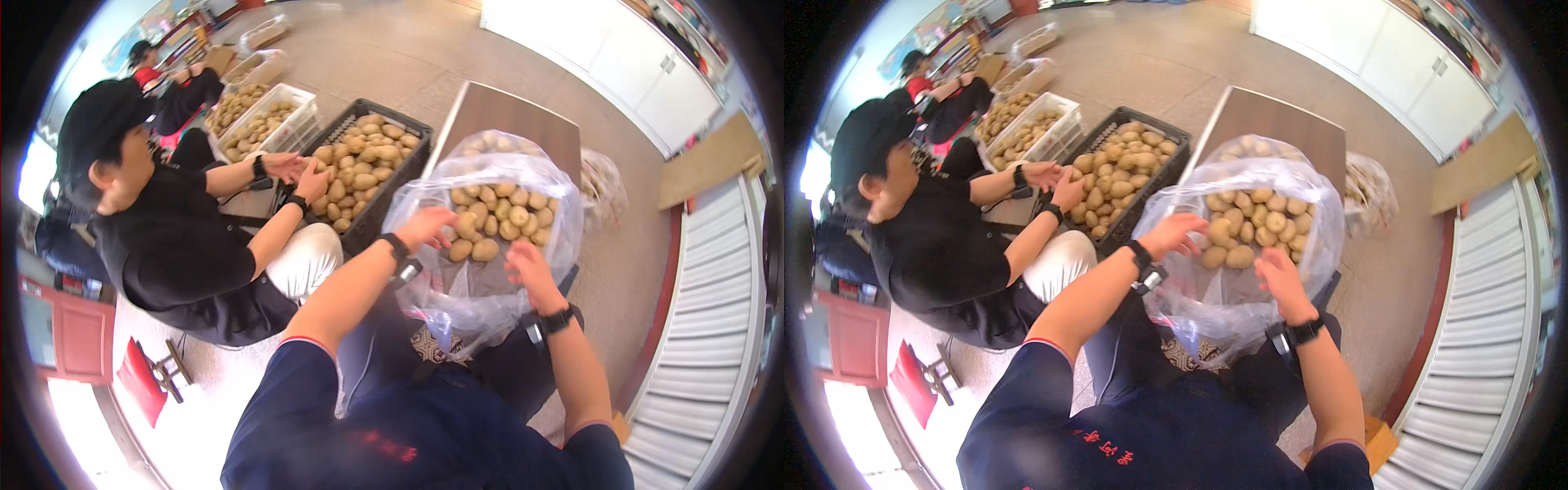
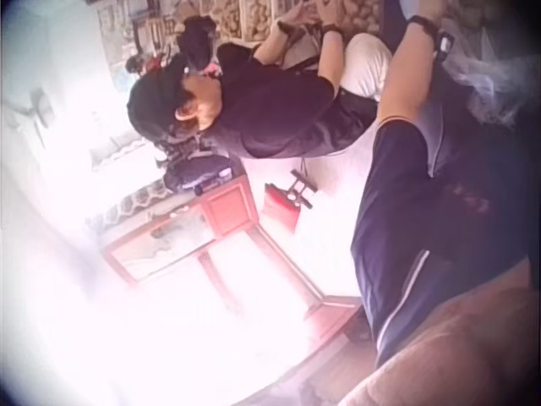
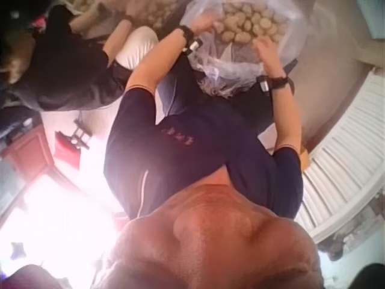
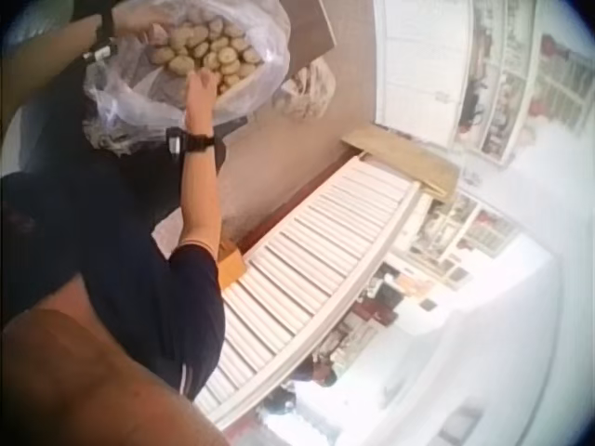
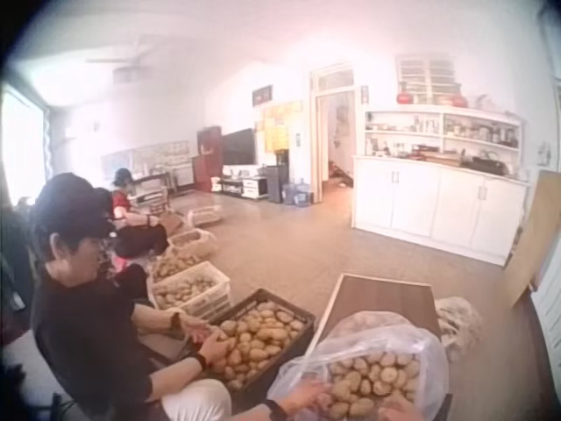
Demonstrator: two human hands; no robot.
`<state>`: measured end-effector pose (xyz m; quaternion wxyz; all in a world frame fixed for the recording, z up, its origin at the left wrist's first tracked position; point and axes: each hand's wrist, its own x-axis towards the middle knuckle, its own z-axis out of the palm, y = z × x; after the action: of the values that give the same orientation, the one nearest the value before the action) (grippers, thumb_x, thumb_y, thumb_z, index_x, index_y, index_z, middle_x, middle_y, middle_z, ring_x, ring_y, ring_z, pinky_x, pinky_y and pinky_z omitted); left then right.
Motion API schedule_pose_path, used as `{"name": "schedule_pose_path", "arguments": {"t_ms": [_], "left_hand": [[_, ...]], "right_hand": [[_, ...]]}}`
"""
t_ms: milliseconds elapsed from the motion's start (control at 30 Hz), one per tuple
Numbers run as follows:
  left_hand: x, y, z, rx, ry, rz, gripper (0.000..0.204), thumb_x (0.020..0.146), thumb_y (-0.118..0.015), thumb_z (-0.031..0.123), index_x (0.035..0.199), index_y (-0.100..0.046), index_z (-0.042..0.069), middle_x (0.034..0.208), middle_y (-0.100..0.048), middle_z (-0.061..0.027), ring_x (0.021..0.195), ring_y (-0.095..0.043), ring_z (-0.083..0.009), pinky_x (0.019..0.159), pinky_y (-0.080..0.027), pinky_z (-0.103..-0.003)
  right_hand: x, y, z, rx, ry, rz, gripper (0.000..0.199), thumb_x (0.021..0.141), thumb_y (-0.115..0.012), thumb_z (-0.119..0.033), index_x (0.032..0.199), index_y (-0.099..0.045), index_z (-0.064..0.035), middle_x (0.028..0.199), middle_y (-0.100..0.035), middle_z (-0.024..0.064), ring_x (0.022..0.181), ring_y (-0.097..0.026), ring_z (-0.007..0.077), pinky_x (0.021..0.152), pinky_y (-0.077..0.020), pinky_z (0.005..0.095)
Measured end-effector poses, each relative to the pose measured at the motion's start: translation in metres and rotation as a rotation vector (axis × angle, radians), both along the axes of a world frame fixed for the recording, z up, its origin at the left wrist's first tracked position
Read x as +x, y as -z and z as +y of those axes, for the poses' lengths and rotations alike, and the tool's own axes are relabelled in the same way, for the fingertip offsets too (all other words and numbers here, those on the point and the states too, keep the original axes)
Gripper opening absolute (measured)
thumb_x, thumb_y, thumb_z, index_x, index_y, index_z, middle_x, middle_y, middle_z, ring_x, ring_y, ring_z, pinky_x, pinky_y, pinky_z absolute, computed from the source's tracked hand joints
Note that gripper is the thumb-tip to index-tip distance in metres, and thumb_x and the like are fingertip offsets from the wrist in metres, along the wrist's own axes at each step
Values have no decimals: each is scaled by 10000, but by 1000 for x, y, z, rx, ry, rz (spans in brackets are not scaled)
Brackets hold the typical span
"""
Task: The person sorts potatoes from a large plastic bag by picking them up and placing them into a black plastic crate.
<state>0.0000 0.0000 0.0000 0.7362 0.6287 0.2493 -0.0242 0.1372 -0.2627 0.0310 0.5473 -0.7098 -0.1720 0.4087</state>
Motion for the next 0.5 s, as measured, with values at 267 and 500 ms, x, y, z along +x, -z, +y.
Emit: {"name": "schedule_pose_path", "arguments": {"t_ms": [267,500], "left_hand": [[-16,30,9,221,-37,221,427,911,-556,339,1214,-603,43,1064,-649,-106,746,-659,-231,586,-534,-361],[-30,23,26,189,-203,189,409,905,-570,332,1171,-613,25,977,-648,-107,759,-644,-222,598,-533,-359]], "right_hand": [[-74,-83,-18,159,-13,305,392,931,-597,-186,1288,-498,-60,1188,-566,65,950,-611,209,741,-487,340],[-78,-109,15,336,-46,326,414,942,-565,-181,1324,-468,-53,1265,-523,85,950,-606,204,732,-494,326]]}}
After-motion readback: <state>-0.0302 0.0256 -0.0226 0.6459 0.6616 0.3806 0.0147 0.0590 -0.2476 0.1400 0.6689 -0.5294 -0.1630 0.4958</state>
